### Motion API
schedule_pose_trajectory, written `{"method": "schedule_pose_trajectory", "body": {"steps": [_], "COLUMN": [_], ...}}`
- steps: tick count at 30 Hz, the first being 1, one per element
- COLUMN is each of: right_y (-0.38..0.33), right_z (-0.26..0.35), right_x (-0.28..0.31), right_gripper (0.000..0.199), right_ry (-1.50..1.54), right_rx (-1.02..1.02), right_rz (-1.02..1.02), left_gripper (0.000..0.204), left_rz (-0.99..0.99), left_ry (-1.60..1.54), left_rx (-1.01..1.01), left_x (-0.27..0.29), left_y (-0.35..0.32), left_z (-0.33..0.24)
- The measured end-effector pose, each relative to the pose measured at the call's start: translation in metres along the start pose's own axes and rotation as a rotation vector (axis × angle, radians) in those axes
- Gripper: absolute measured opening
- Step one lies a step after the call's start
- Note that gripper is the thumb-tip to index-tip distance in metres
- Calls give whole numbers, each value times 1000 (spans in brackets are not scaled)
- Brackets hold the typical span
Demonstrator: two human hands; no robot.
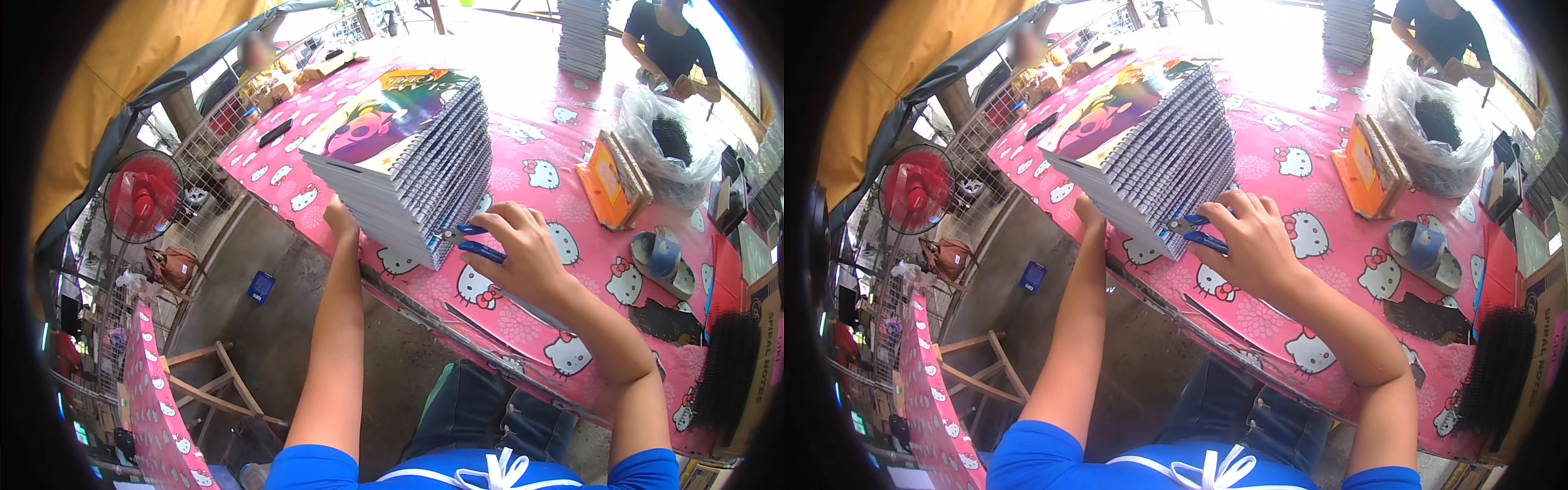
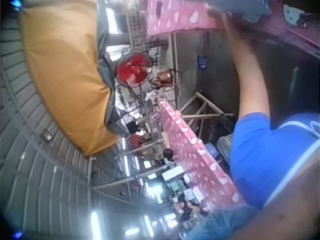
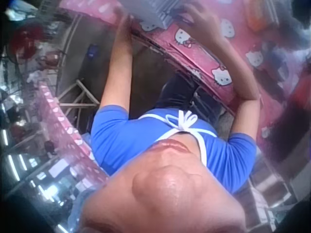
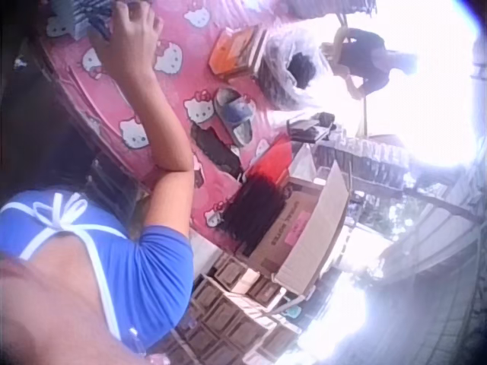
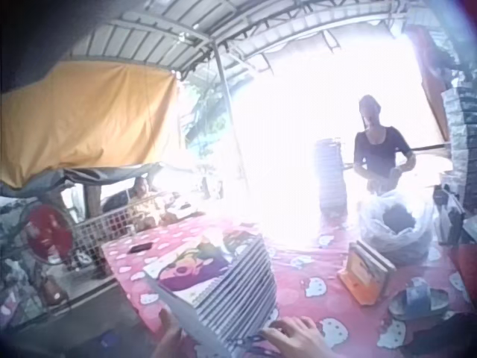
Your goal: The person trims the excess spiral wire from the bindings of notebooks using a pair of cutters and then places the finished notebooks into a cardboard box.
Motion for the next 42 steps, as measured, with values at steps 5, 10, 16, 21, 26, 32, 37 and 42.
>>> {"method": "schedule_pose_trajectory", "body": {"steps": [5,10,16,21,26,32,37,42], "right_y": [2,6,20,13,6,5,10,3], "right_z": [7,7,-1,-24,-10,-2,-24,-16], "right_x": [1,-1,3,-7,-5,-6,-19,-21], "right_gripper": [44,44,30,43,35,36,35,40], "right_ry": [-78,-115,373,1252,403,12,783,1013], "right_rx": [69,94,-180,-929,-215,77,-580,-778], "right_rz": [-33,-63,168,550,160,-103,450,449], "left_gripper": [36,35,35,38,38,39,41,43], "left_rz": [150,164,185,187,179,183,153,181], "left_ry": [126,32,115,48,8,41,10,-12], "left_rx": [76,205,149,155,189,182,186,210], "left_x": [-2,-17,-14,-19,-14,-16,-19,-21], "left_y": [18,17,16,15,17,11,15,18], "left_z": [15,10,5,7,13,1,13,22]}}
Point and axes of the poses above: each hand's wrist, its own y-axis towards the middle knuckle, its own x-axis out of the back of the hand, z = x × y, the point moved 2 cm from there along y, towards the middle knuckle, and after that the axes turned 2 degrees about z, right-handed, at the moved point
